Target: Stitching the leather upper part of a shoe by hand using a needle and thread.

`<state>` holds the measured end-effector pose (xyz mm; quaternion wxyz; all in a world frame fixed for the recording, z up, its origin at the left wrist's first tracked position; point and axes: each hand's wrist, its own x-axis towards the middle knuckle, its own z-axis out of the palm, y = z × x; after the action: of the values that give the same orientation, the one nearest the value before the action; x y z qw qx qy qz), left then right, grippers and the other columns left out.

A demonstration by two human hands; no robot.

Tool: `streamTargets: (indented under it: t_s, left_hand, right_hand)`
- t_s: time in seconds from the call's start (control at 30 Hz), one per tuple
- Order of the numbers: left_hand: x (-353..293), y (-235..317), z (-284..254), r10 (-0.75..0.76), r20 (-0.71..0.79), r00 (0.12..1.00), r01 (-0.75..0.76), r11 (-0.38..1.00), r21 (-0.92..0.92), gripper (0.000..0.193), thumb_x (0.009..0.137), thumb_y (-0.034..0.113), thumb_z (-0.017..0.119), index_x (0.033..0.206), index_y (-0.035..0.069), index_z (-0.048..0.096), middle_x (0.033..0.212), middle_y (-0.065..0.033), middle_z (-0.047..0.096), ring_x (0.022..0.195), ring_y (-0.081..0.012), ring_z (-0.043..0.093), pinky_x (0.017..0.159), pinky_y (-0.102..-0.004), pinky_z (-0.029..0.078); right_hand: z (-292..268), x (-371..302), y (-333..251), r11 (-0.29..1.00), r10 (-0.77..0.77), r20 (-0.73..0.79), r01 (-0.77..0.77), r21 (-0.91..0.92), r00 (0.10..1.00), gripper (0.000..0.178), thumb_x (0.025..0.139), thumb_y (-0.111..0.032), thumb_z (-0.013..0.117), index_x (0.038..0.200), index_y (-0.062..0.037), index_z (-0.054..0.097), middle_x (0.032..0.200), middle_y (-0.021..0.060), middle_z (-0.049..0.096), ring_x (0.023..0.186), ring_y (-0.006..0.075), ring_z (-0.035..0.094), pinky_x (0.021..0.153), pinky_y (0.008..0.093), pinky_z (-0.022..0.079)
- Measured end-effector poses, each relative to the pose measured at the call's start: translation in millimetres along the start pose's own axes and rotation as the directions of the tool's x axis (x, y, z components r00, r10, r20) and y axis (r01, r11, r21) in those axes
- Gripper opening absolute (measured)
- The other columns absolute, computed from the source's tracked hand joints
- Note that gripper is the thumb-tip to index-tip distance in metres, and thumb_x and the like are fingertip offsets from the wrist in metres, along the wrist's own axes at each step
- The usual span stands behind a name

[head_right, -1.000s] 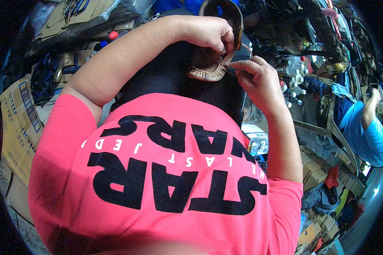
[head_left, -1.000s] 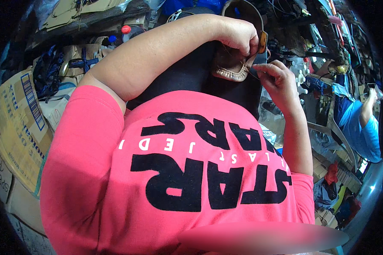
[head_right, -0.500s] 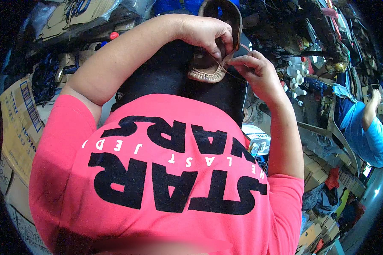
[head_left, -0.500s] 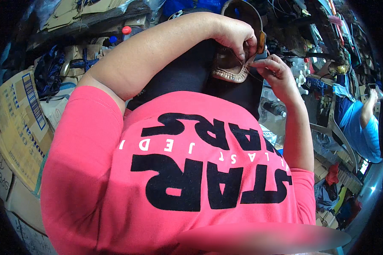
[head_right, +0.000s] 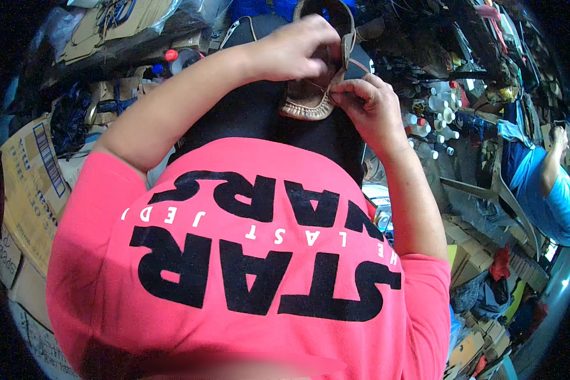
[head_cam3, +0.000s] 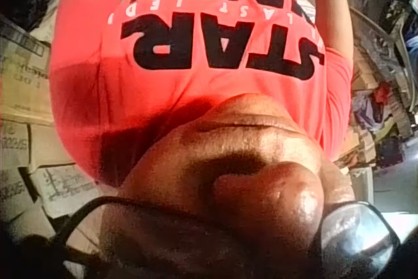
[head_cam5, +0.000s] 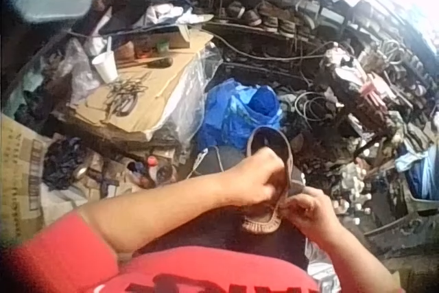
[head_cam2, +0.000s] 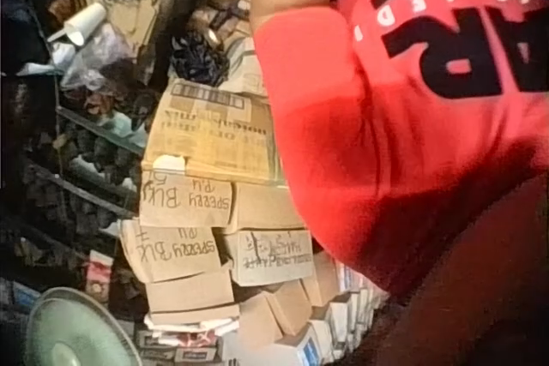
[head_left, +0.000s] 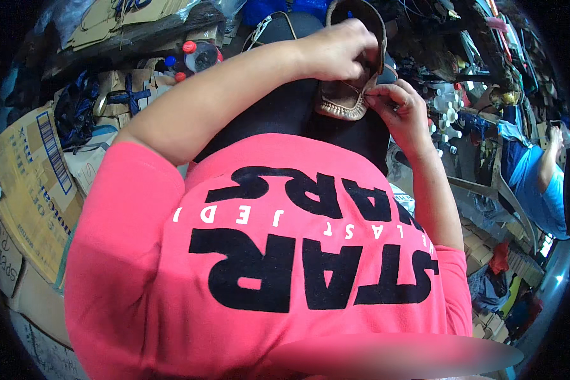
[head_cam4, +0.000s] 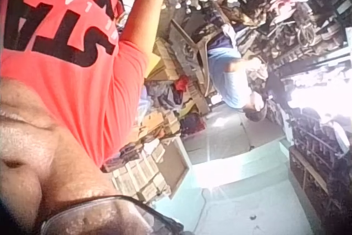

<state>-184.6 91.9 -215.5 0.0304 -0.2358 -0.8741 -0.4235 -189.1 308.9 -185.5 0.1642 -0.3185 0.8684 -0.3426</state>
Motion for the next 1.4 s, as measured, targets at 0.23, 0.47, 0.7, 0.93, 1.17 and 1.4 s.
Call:
streamTargets:
  t_s: [0.23, 0.47, 0.7, 0.93, 1.17, 1.4]
  left_hand:
    - [-60, 18, -38, -0.149, -0.216, 0.965, 0.146, 0.989, -0.029, 0.016, 0.081, 0.002, 0.054, 0.093, 0.008, 0.064, 0.095, -0.0134, 0.060, 0.092, -0.0275, 0.057, 0.085, -0.0348, 0.045]
    - [-80, 31, -5, 0.014, -0.250, 0.968, 0.068, 0.947, 0.315, 0.013, 0.074, 0.012, 0.070, 0.087, 0.012, 0.070, 0.078, -0.0016, 0.058, 0.080, -0.0215, 0.059, 0.076, -0.0356, 0.043]
    - [-67, 20, 5, 0.039, -0.262, 0.964, 0.044, 0.952, 0.304, 0.012, 0.075, 0.016, 0.071, 0.087, 0.018, 0.072, 0.077, 0.0011, 0.056, 0.083, -0.0190, 0.055, 0.078, -0.0350, 0.038]
    - [-64, 15, 10, 0.020, -0.235, 0.972, 0.045, 0.962, 0.270, 0.014, 0.077, 0.015, 0.069, 0.088, 0.023, 0.073, 0.080, 0.0006, 0.055, 0.086, -0.0199, 0.054, 0.077, -0.0358, 0.037]
    - [-62, 13, 13, -0.009, -0.205, 0.979, 0.074, 0.946, 0.314, 0.015, 0.077, 0.015, 0.068, 0.088, 0.024, 0.073, 0.079, 0.0003, 0.054, 0.086, -0.0210, 0.053, 0.077, -0.0372, 0.036]
    - [-61, 14, 13, -0.024, -0.204, 0.979, 0.093, 0.937, 0.336, 0.015, 0.076, 0.016, 0.068, 0.087, 0.025, 0.073, 0.078, 0.0009, 0.054, 0.086, -0.0206, 0.054, 0.077, -0.0366, 0.035]
  right_hand:
    - [10, -24, -6, 0.899, -0.207, -0.093, 0.152, -0.412, 0.974, 0.026, 0.079, -0.007, 0.065, 0.101, -0.0183, 0.069, 0.075, 0.0042, 0.053, 0.078, 0.0239, 0.054, 0.080, 0.0390, 0.039]
    - [27, -39, -12, 0.819, -0.158, -0.153, 0.043, -0.572, 0.975, 0.033, 0.082, -0.012, 0.062, 0.112, -0.0247, 0.067, 0.079, 0.0021, 0.051, 0.078, 0.0198, 0.054, 0.086, 0.0417, 0.032]
    - [3, -23, 17, 0.999, 0.006, 0.017, -0.005, -0.043, 1.000, 0.035, 0.079, -0.004, 0.063, 0.108, -0.0227, 0.071, 0.079, 0.0021, 0.056, 0.082, 0.0206, 0.051, 0.079, 0.0318, 0.042]
    - [-13, 0, 17, 0.997, -0.018, 0.149, 0.029, -0.076, 0.989, 0.028, 0.085, 0.004, 0.056, 0.104, -0.0112, 0.070, 0.081, 0.0015, 0.051, 0.088, 0.0168, 0.047, 0.081, 0.0266, 0.040]
    - [-15, 6, 28, 1.000, 0.007, 0.187, -0.002, -0.027, 0.982, 0.022, 0.085, -0.008, 0.061, 0.102, -0.0186, 0.072, 0.092, 0.0027, 0.061, 0.096, 0.0231, 0.050, 0.089, 0.0338, 0.041]
    - [-16, 8, 28, 1.000, -0.005, 0.206, 0.000, 0.022, 0.979, 0.022, 0.086, -0.007, 0.061, 0.102, -0.0163, 0.072, 0.094, 0.0030, 0.061, 0.096, 0.0227, 0.050, 0.089, 0.0344, 0.040]
